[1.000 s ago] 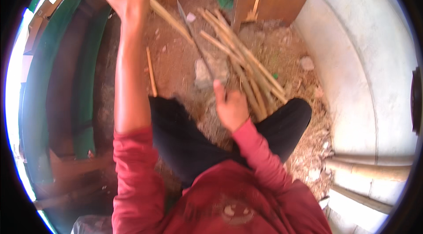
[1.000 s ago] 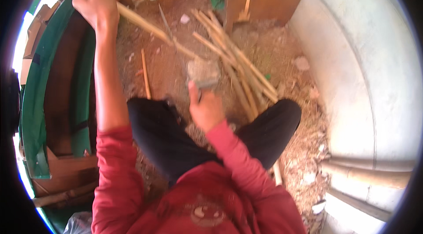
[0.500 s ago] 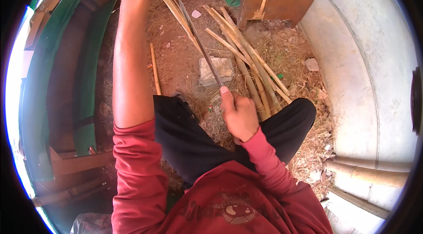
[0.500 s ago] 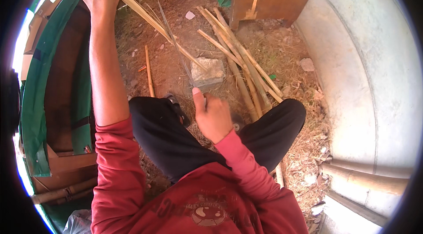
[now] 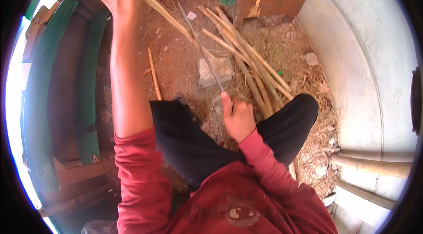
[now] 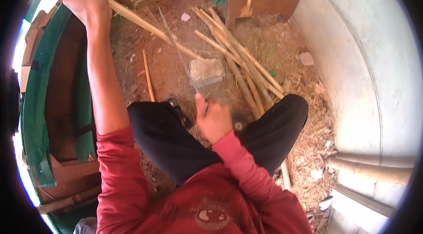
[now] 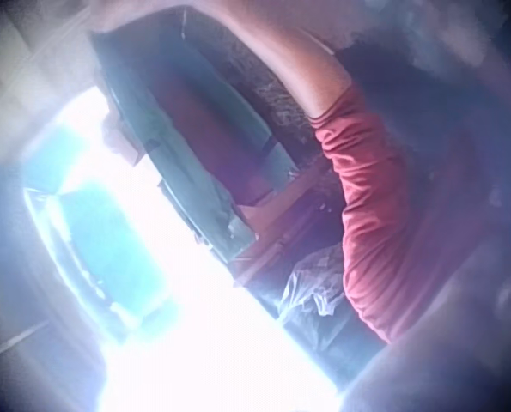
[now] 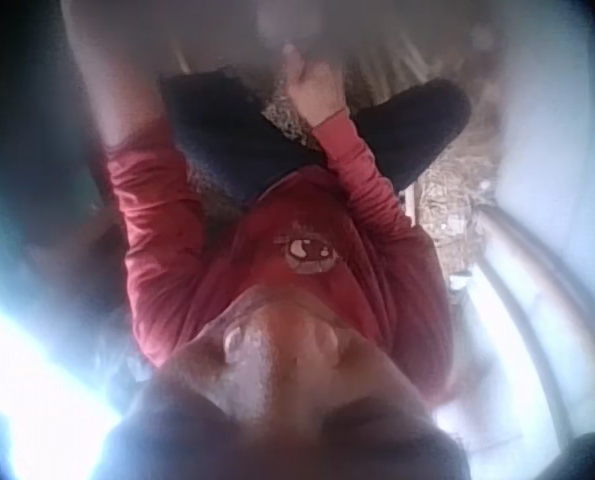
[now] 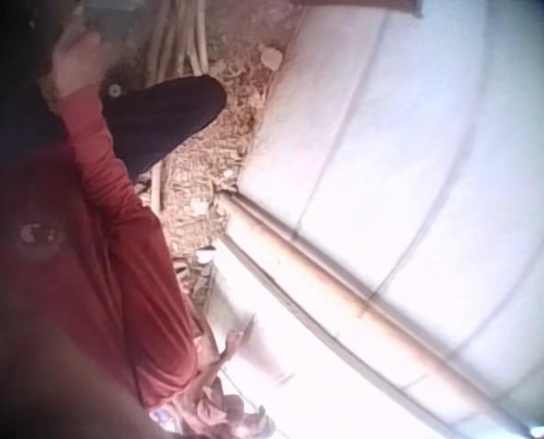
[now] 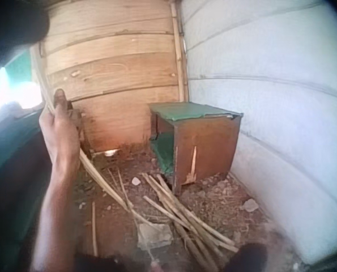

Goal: The person sits on the ground and uses a machete to split long bamboo sticks into thinner strips. They repeatedly strike the bamboo against a stone block to separate the pieces and then place the finished strips on the ground.

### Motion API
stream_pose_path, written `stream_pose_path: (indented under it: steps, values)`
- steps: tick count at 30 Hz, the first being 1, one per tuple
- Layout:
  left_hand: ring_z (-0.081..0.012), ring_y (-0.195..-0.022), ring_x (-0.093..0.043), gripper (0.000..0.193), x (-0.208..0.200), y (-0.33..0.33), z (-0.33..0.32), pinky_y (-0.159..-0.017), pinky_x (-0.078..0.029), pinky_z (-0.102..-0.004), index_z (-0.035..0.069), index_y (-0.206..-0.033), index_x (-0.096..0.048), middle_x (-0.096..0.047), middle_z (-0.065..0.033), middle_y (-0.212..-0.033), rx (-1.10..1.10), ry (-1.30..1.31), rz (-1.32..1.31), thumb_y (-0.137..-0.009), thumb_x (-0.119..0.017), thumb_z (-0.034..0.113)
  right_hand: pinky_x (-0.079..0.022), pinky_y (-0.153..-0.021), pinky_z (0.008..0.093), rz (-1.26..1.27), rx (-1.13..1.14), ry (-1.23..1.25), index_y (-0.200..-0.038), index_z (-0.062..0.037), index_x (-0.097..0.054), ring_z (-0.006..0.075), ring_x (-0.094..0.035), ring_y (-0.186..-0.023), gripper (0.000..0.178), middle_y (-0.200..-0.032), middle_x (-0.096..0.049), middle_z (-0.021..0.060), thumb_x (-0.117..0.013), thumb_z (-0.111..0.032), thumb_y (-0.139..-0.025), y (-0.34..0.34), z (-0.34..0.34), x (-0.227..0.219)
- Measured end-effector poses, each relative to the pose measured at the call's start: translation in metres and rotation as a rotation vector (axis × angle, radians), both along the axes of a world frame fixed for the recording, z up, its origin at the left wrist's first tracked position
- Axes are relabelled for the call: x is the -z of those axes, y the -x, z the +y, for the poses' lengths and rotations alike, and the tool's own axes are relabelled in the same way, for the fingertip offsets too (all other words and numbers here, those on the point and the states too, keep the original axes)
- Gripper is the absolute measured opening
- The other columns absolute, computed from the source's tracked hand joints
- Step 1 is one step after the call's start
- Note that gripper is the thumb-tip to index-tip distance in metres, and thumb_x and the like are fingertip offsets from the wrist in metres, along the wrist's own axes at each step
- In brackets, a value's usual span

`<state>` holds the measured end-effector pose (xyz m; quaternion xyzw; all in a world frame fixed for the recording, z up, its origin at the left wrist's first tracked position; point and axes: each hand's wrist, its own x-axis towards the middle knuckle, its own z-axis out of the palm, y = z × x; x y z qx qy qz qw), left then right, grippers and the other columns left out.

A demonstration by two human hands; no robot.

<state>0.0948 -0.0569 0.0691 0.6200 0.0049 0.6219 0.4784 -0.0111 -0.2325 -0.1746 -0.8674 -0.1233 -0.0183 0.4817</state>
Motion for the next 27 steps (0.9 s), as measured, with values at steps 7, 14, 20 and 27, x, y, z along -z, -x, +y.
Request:
stream_pose_path:
  steps: [7, 14, 20, 27]
  values:
    - [-0.0058, -0.042, -0.032, 0.031, -0.01, -0.016, 0.011, -0.038, -0.025, -0.0248, 0.009, -0.082, -0.048, -0.035, 0.0056, -0.053, -0.017, -0.067, 0.013, -0.102, -0.043, 0.033, -0.038, -0.042, 0.0289, 0.744, -0.213, -0.548, -0.071, 0.0022, -0.054, 0.0114, -0.049, -0.039, 0.06, -0.049, -0.047, 0.0026, -0.042, -0.05, -0.099, -0.017, -0.035, -0.077]
    - [-0.0064, -0.044, -0.032, 0.025, -0.01, -0.005, -0.003, -0.041, -0.026, -0.0253, 0.009, -0.09, -0.051, -0.035, 0.0054, -0.053, 0.156, -0.116, -0.024, -0.101, -0.043, 0.031, -0.044, -0.047, 0.0349, -0.171, -0.056, -0.694, -0.086, 0.0006, -0.054, 0.0213, -0.057, -0.043, 0.03, -0.05, -0.052, 0.0071, -0.05, -0.026, -0.098, 0.007, -0.008, -0.062]
    - [-0.0059, -0.044, -0.032, 0.031, -0.004, -0.017, 0.017, -0.041, -0.024, -0.0239, 0.01, -0.079, -0.052, -0.033, 0.0069, -0.054, -0.031, -0.002, -0.071, -0.1, -0.046, 0.032, -0.049, -0.056, 0.0462, 0.443, -0.079, 0.221, -0.075, 0.0018, -0.061, 0.035, -0.06, -0.053, 0.054, -0.062, -0.06, 0.0204, -0.045, -0.045, -0.097, 0.001, -0.04, 0.111]
    - [-0.0064, -0.04, -0.028, 0.036, -0.006, -0.006, 0.012, -0.038, -0.024, -0.023, 0.016, -0.073, -0.039, -0.029, 0.0069, -0.05, 0.051, 0.023, -0.079, -0.1, -0.047, 0.039, -0.036, -0.034, 0.0272, 0.625, 0.102, -0.346, -0.077, 0.0008, -0.054, 0.013, -0.045, -0.036, 0.058, -0.052, -0.048, 0.0052, -0.039, -0.05, -0.099, 0.002, -0.05, 0.033]
